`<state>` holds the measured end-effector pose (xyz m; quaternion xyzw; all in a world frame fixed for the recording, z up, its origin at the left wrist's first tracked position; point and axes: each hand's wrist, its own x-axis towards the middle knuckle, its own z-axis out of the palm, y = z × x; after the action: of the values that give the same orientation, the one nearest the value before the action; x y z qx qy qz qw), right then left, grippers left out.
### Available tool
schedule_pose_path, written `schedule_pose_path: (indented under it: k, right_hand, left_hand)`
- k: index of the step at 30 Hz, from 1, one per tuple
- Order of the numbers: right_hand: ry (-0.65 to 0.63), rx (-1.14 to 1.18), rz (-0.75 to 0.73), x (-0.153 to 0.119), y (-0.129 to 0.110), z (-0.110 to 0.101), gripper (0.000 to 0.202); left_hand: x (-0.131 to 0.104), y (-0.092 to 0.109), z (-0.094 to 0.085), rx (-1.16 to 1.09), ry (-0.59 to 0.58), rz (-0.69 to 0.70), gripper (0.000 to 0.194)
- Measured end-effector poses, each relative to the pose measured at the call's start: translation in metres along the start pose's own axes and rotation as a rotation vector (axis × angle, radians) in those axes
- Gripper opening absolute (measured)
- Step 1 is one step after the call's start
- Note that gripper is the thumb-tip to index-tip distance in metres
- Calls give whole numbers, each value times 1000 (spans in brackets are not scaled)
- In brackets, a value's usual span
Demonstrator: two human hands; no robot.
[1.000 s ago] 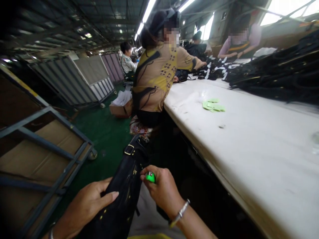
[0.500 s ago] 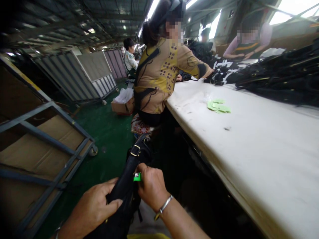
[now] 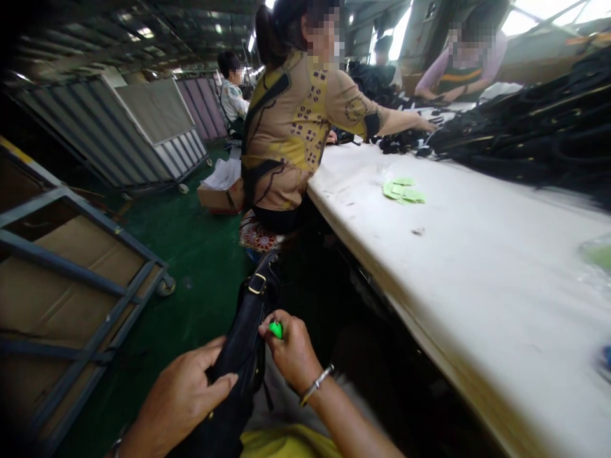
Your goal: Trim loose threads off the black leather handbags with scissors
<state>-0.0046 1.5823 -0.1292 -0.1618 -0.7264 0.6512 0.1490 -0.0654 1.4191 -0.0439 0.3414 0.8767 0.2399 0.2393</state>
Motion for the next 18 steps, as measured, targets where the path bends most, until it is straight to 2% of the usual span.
schedule_pose_path:
  k: [2, 7, 10, 13, 18]
  right_hand:
    - [-19, -51, 2, -5, 0, -8, 17]
    - [-89, -398, -20, -19, -10, -34, 22]
    - [-147, -520, -42, -25, -15, -47, 25]
    - [-183, -586, -29, -27, -15, -54, 26]
    - [-251, -542, -28, -28, -14, -53, 25]
  left_hand:
    - [1, 0, 5, -22, -12, -1, 19]
    - [1, 0, 12, 4, -19, -9, 17]
    - [1, 1, 12, 42, -20, -18, 18]
    - [0, 2, 13, 76, -12, -13, 19]
    - [-1, 7, 16, 98, -3, 7, 16]
